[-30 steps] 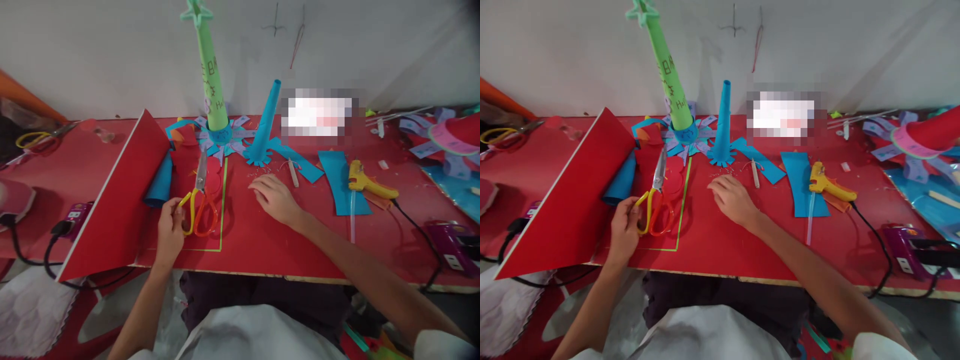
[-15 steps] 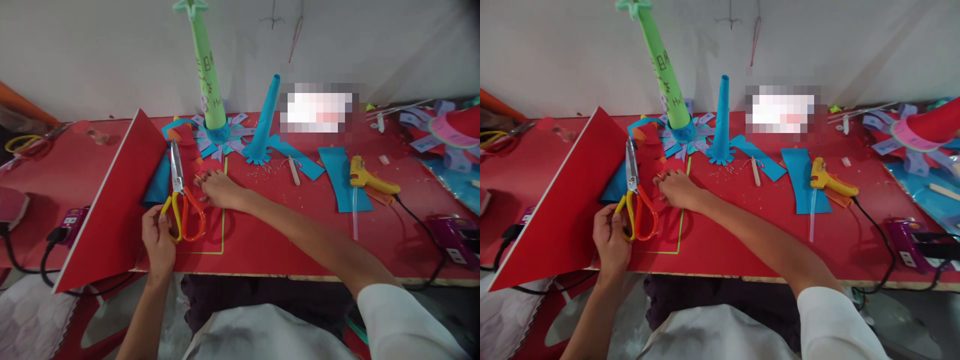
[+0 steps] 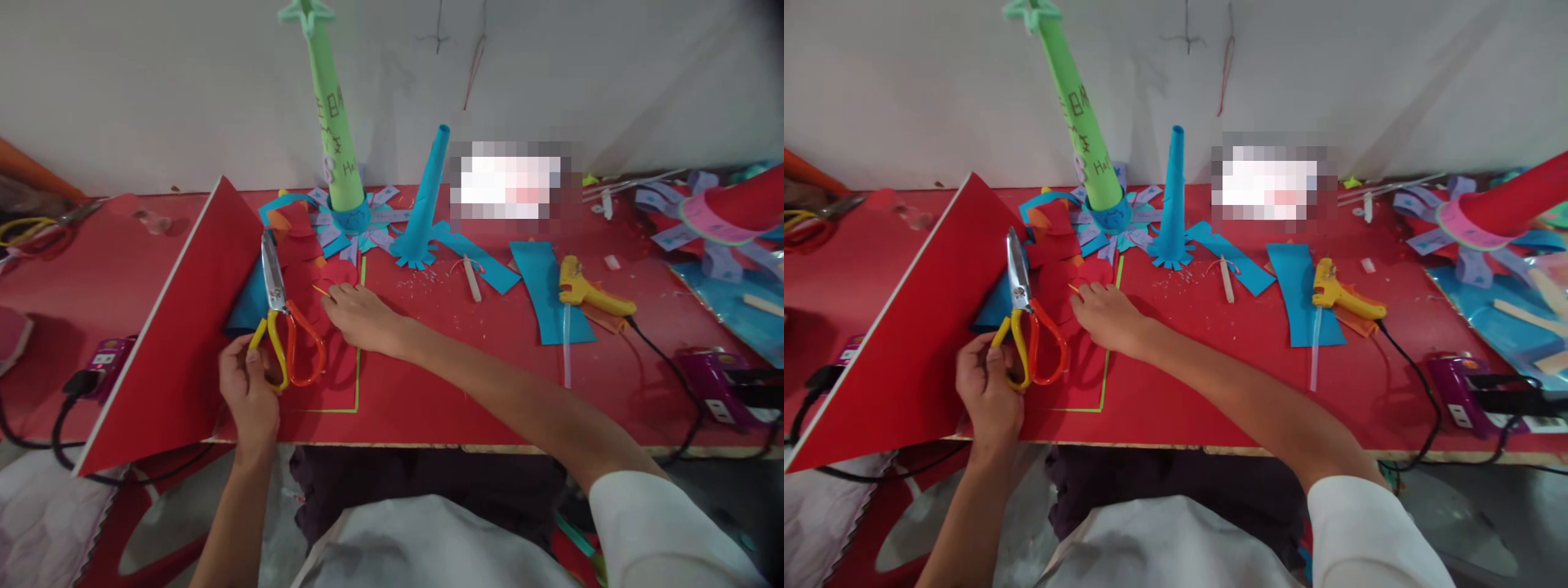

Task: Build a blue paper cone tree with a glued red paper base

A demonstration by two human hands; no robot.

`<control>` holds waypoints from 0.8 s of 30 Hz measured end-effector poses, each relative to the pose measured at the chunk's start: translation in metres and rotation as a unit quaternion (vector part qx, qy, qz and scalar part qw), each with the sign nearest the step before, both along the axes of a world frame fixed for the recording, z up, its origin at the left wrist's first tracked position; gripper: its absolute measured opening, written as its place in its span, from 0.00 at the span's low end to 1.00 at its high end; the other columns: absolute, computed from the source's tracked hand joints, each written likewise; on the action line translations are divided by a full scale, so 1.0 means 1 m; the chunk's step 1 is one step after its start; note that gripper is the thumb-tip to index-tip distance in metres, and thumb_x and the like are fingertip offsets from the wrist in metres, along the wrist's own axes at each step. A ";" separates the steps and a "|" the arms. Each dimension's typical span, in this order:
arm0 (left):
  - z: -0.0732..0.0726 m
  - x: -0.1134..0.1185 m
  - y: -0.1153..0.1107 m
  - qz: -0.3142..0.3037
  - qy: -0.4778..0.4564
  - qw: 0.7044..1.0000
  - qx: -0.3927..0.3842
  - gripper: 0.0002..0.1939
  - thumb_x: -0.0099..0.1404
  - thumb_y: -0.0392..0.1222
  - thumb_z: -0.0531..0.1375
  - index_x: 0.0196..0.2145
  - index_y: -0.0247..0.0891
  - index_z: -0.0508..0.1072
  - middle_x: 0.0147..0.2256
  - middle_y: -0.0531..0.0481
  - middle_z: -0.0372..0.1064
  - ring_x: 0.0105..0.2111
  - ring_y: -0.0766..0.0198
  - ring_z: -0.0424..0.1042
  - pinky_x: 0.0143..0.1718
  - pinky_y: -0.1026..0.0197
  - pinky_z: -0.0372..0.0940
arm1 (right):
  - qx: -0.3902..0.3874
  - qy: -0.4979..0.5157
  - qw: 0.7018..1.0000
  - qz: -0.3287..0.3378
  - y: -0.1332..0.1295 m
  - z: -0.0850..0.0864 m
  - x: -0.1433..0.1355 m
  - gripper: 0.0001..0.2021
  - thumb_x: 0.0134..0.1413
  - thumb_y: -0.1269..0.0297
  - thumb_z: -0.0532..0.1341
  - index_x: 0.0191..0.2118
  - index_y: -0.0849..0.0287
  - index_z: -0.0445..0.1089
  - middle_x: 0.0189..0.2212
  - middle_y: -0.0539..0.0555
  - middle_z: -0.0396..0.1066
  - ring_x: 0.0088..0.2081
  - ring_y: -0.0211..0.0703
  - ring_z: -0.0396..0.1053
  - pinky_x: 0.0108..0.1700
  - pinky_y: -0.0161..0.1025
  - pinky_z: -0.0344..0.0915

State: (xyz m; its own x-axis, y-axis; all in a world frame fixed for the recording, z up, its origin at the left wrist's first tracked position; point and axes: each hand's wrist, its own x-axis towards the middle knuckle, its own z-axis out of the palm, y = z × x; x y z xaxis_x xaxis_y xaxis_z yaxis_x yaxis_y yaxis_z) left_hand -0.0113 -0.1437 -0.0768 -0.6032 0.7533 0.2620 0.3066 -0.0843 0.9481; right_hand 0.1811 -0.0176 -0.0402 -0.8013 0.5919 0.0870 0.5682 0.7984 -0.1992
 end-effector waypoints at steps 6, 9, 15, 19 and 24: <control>0.001 0.000 -0.001 -0.005 0.020 1.000 -0.009 0.23 0.71 0.60 0.62 0.50 0.38 0.70 0.30 0.58 0.61 0.25 0.71 0.60 0.26 0.67 0.58 | 0.012 -0.004 1.000 0.025 0.004 0.000 -0.014 0.21 0.62 0.82 0.56 0.60 0.71 0.68 0.59 0.69 0.69 0.59 0.60 0.67 0.52 0.51 0.66; 0.001 0.000 0.000 -0.002 0.041 0.999 -0.021 0.23 0.72 0.61 0.61 0.51 0.38 0.70 0.30 0.57 0.61 0.26 0.70 0.60 0.27 0.67 0.59 | 0.022 -0.008 1.000 0.020 0.001 0.004 -0.020 0.19 0.66 0.81 0.54 0.60 0.72 0.68 0.57 0.70 0.71 0.58 0.60 0.69 0.53 0.51 0.66; 0.002 0.000 -0.001 -0.006 0.032 0.999 -0.025 0.23 0.71 0.61 0.62 0.50 0.38 0.71 0.31 0.57 0.62 0.26 0.70 0.60 0.26 0.67 0.59 | 0.006 -0.027 1.000 0.001 0.001 0.008 -0.016 0.17 0.64 0.79 0.55 0.57 0.73 0.69 0.54 0.71 0.75 0.55 0.60 0.70 0.50 0.50 0.66; 0.002 0.001 -0.001 -0.005 0.027 0.999 -0.036 0.25 0.71 0.62 0.62 0.51 0.39 0.71 0.30 0.57 0.62 0.25 0.71 0.60 0.26 0.67 0.59 | 0.010 -0.026 1.000 -0.014 -0.003 0.005 0.001 0.16 0.63 0.76 0.56 0.54 0.73 0.71 0.52 0.71 0.75 0.53 0.61 0.69 0.49 0.50 0.64; 0.002 0.002 0.001 -0.028 0.056 0.997 -0.041 0.27 0.70 0.65 0.62 0.49 0.38 0.71 0.30 0.57 0.62 0.25 0.70 0.61 0.25 0.67 0.59 | 0.059 -0.022 0.998 -0.018 -0.018 0.001 0.028 0.16 0.63 0.79 0.52 0.52 0.70 0.71 0.50 0.69 0.75 0.50 0.60 0.69 0.50 0.52 0.61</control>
